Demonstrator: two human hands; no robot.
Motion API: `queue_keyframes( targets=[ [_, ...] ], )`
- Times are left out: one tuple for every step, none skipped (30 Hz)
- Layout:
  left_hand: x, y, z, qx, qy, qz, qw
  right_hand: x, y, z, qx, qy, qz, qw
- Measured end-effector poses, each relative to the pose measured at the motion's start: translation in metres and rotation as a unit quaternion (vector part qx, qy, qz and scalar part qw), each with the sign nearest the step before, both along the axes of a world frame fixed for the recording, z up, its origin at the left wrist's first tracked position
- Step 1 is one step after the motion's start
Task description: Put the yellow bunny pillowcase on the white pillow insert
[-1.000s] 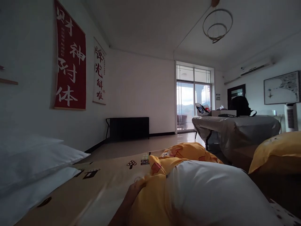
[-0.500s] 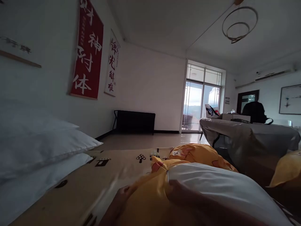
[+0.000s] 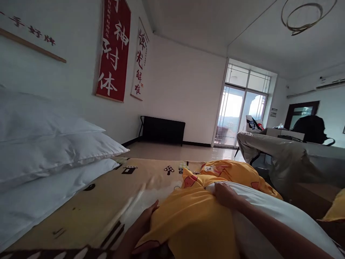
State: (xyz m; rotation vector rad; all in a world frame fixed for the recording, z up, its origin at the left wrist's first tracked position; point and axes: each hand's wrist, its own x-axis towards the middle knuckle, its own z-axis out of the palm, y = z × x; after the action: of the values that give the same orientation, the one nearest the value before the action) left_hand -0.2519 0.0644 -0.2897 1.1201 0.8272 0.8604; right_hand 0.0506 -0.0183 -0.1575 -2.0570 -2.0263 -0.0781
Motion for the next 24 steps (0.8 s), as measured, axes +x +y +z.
queue_keyframes(
  targets=[
    [0.0, -0.005, 0.005, -0.021, -0.026, -0.023, 0.999, -0.011, -0.006, 0.004, 0.015, -0.031, 0.007, 0.999],
    [0.0, -0.01, 0.011, -0.038, -0.05, -0.044, 0.997, -0.026, -0.012, 0.01, 0.033, -0.059, 0.021, 0.997],
    [0.002, -0.015, 0.017, -0.053, -0.072, -0.062, 0.994, -0.044, -0.016, 0.017, 0.051, -0.083, 0.041, 0.994],
    [0.004, -0.02, 0.024, -0.064, -0.091, -0.076, 0.991, -0.063, -0.02, 0.025, 0.068, -0.101, 0.063, 0.991],
    [0.007, -0.024, 0.03, -0.071, -0.105, -0.085, 0.988, -0.083, -0.022, 0.032, 0.08, -0.103, 0.076, 0.988],
    [0.01, -0.027, 0.035, -0.074, -0.117, -0.089, 0.986, -0.102, -0.025, 0.038, 0.083, -0.107, 0.087, 0.987],
    [0.012, -0.029, 0.039, -0.072, -0.127, -0.09, 0.985, -0.119, -0.027, 0.041, 0.087, -0.109, 0.097, 0.986],
    [0.015, -0.03, 0.041, -0.066, -0.134, -0.088, 0.985, -0.133, -0.028, 0.04, 0.086, -0.108, 0.106, 0.985],
    [0.016, -0.03, 0.041, -0.058, -0.139, -0.088, 0.985, -0.144, -0.029, 0.037, 0.084, -0.104, 0.113, 0.985],
    [0.017, -0.03, 0.039, -0.046, -0.143, -0.088, 0.985, -0.15, -0.028, 0.03, 0.081, -0.092, 0.114, 0.986],
    [0.018, -0.029, 0.036, -0.031, -0.145, -0.086, 0.985, -0.152, -0.026, 0.021, 0.075, -0.071, 0.109, 0.989],
    [0.018, -0.028, 0.033, -0.014, -0.142, -0.081, 0.986, -0.152, -0.024, 0.01, 0.068, -0.045, 0.097, 0.992],
    [0.018, -0.028, 0.029, 0.004, -0.134, -0.071, 0.988, -0.148, -0.02, -0.001, 0.066, -0.018, 0.079, 0.995],
    [0.019, -0.027, 0.026, 0.025, -0.124, -0.053, 0.99, -0.144, -0.016, -0.013, 0.07, 0.008, 0.066, 0.995],
    [0.021, -0.027, 0.022, 0.044, -0.112, -0.034, 0.992, -0.138, -0.013, -0.023, 0.078, 0.029, 0.061, 0.995],
    [0.023, -0.027, 0.02, 0.058, -0.099, -0.017, 0.993, -0.132, -0.01, -0.032, 0.087, 0.046, 0.065, 0.993],
    [0.027, -0.026, 0.019, 0.067, -0.089, -0.007, 0.994, -0.127, -0.007, -0.04, 0.096, 0.057, 0.075, 0.991],
    [0.032, -0.024, 0.018, 0.073, -0.082, -0.002, 0.994, -0.122, -0.005, -0.047, 0.101, 0.066, 0.086, 0.989],
    [0.037, -0.022, 0.018, 0.076, -0.078, 0.0, 0.994, -0.118, -0.003, -0.052, 0.101, 0.072, 0.095, 0.988],
    [0.042, -0.019, 0.018, 0.076, -0.074, 0.0, 0.994, -0.115, -0.001, -0.056, 0.096, 0.078, 0.1, 0.987],
    [0.046, -0.016, 0.019, 0.075, -0.066, 0.003, 0.995, -0.114, 0.001, -0.059, 0.091, 0.085, 0.098, 0.987],
    [0.048, -0.013, 0.02, 0.074, -0.056, 0.014, 0.996, -0.112, 0.003, -0.062, 0.087, 0.092, 0.095, 0.987],
    [0.049, -0.01, 0.021, 0.071, -0.039, 0.027, 0.996, -0.112, 0.005, -0.065, 0.085, 0.095, 0.095, 0.987],
    [0.048, -0.009, 0.023, 0.065, -0.017, 0.04, 0.997, -0.111, 0.007, -0.067, 0.084, 0.095, 0.1, 0.987]
  ],
)
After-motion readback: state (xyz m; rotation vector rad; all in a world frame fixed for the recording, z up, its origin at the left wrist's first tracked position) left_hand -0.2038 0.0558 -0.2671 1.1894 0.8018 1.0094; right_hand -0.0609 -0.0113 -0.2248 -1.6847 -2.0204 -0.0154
